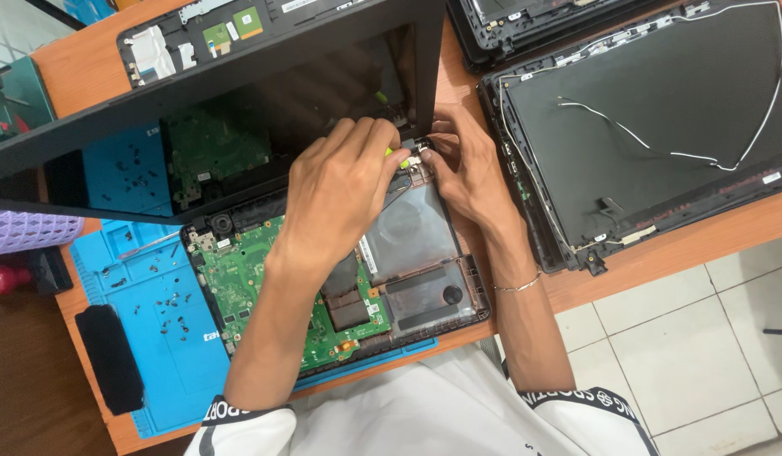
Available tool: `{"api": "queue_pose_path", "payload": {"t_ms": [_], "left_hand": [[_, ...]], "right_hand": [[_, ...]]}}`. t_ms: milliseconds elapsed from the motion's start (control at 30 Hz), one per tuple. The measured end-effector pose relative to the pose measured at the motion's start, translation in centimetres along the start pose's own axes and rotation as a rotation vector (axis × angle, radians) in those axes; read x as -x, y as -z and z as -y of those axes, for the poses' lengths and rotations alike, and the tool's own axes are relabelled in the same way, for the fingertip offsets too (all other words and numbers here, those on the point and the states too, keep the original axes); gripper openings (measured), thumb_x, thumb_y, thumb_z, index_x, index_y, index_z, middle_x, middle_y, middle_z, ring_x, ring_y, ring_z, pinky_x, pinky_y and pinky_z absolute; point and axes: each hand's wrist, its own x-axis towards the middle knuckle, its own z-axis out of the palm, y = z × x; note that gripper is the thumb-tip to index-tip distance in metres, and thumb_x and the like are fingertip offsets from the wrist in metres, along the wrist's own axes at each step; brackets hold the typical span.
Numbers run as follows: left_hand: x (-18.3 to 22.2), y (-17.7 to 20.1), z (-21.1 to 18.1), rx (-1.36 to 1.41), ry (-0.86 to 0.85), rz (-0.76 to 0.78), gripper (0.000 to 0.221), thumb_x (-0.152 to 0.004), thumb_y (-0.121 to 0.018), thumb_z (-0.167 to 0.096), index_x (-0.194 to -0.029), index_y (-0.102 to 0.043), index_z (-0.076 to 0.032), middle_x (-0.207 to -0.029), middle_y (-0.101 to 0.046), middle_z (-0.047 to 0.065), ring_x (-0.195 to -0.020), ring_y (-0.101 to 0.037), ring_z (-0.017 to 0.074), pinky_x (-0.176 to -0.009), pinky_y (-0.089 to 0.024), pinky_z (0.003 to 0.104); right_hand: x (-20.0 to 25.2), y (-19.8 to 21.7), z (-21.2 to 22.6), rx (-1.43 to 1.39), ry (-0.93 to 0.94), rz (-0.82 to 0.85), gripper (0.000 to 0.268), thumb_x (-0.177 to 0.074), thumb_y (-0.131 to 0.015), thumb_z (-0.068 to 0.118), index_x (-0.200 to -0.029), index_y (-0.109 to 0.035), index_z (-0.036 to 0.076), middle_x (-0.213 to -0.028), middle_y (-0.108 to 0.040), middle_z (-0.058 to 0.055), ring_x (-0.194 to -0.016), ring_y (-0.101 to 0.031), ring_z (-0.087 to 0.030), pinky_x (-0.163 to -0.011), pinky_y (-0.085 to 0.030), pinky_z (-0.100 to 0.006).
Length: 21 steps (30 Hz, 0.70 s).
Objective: The person unscrews and removes components from the interior of a laptop using a small screwdriver and their hands.
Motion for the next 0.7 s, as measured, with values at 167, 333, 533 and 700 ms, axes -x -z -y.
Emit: {"api": "queue_pose_path", "payload": {"t_ms": [167,333,533,700], "left_hand": [[0.16,-0.03,0.06,-0.008,0.016,0.006,0.017,-0.099,-0.071,-0.018,-0.096,-0.06,-0.005,-0.089,-0.064,0.008,-0.086,-0.064,0.0281,-0.072,-0.052,0.042],[0.25,-0.08,0.15,0.004,0.018,-0.001,0.017,-0.099,-0.071,-0.018,-0.097,-0.06,-0.005,-0.089,-0.063,0.008,-0.086,-0.064,0.0284,-0.073,-0.052,0.042],[0.38,-0.14,0.27,0.018,0.032,-0.008,0.016,-0.1,-0.07,-0.018,-0.097,-0.06,-0.005,-0.09,-0.064,0.008,-0.086,-0.064,0.0285,-0.074,-0.052,0.042],[0.51,-0.12,0.32,0.021,0.047,-0.008,0.016,-0.1,-0.07,-0.018,-0.097,-0.061,-0.005,-0.091,-0.064,0.008,-0.087,-0.064,0.0282,-0.074,-0.052,0.041]], "right_hand": [[-0.01,-0.06,-0.24,-0.003,-0.001,-0.004,0.049,-0.088,-0.068,-0.015,-0.132,-0.055,0.001,-0.119,-0.065,-0.016,-0.114,-0.071,-0.026,-0.1,-0.06,-0.034],[0.03,-0.08,-0.23,-0.025,-0.016,0.001,0.05,-0.088,-0.067,-0.015,-0.133,-0.054,0.001,-0.121,-0.064,-0.015,-0.115,-0.071,-0.025,-0.101,-0.061,-0.033],[0.0,-0.08,-0.04,-0.036,0.003,0.001,0.05,-0.089,-0.067,-0.016,-0.135,-0.054,0.001,-0.121,-0.064,-0.015,-0.116,-0.07,-0.025,-0.102,-0.061,-0.034],[0.02,-0.03,0.16,-0.033,-0.024,0.003,0.048,-0.09,-0.068,-0.015,-0.133,-0.054,0.001,-0.12,-0.065,-0.014,-0.116,-0.071,-0.024,-0.102,-0.061,-0.033]]}}
